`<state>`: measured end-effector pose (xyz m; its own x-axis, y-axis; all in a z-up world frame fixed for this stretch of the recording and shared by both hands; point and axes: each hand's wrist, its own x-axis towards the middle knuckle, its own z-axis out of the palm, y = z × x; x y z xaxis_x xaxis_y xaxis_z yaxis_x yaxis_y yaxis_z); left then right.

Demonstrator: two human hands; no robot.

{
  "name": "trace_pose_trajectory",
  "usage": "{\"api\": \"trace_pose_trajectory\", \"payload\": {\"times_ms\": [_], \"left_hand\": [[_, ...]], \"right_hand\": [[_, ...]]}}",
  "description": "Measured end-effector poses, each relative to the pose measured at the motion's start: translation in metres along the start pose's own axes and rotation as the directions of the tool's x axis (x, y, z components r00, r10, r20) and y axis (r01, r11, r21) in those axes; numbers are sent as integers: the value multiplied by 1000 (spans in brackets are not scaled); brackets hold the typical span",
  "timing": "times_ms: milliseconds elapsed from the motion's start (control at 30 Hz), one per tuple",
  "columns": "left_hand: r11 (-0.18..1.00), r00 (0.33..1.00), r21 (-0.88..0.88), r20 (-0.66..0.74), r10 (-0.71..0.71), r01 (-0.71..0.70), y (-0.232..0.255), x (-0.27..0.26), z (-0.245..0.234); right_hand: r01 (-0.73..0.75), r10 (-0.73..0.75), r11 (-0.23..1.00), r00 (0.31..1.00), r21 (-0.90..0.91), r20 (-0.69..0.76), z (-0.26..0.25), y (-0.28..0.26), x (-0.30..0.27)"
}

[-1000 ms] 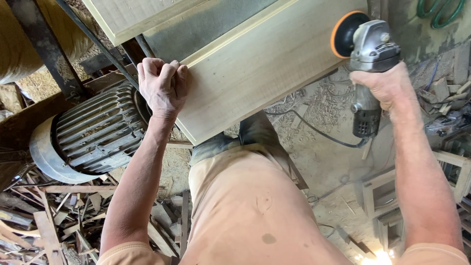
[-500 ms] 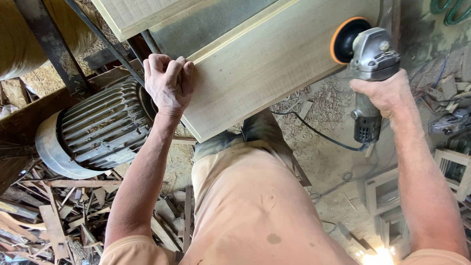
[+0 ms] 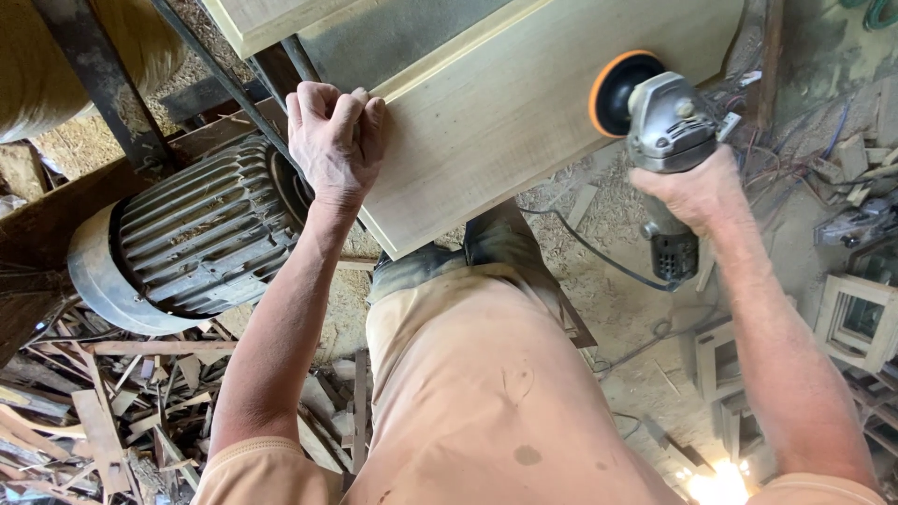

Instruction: The person uses an angle grinder with a sanding disc to smooth the surface of a rectangular wooden board. They hold the board with one hand and move the grinder across the surface repeatedly, then place the board on a stack and continue sanding.

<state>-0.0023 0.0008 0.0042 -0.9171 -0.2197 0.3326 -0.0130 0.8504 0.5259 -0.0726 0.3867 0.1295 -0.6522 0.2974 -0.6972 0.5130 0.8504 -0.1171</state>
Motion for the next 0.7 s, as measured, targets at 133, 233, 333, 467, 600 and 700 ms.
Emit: {"api": "trace_pose_trajectory", "payload": {"times_ms": [133,233,333,467,600,700], "left_hand": [[1000,1000,1,-8,5,-5,0,0,1],[1000,1000,8,-2,2,-2,1,0,0],[1000,1000,12,15,-15,15,1,1,-1],[1000,1000,10,-3,-16,16,0,0,2],[999,1000,32,-15,-17,17,-3,-3,6],[999,999,24,-26,-30,31,-2,-3,7]], "right_hand": [[63,-64,995,998,75,9,14,-3,-8],[29,-29,1000,1000,-9,5,18,-8,-15],[76,-77,997,996,32,44,23,-13,-21],[62,-60,997,997,-37,52,29,-17,-29],[41,-38,997,998,-68,46,40,-22,-36],[33,-30,999,997,-42,65,47,-35,-48]]}}
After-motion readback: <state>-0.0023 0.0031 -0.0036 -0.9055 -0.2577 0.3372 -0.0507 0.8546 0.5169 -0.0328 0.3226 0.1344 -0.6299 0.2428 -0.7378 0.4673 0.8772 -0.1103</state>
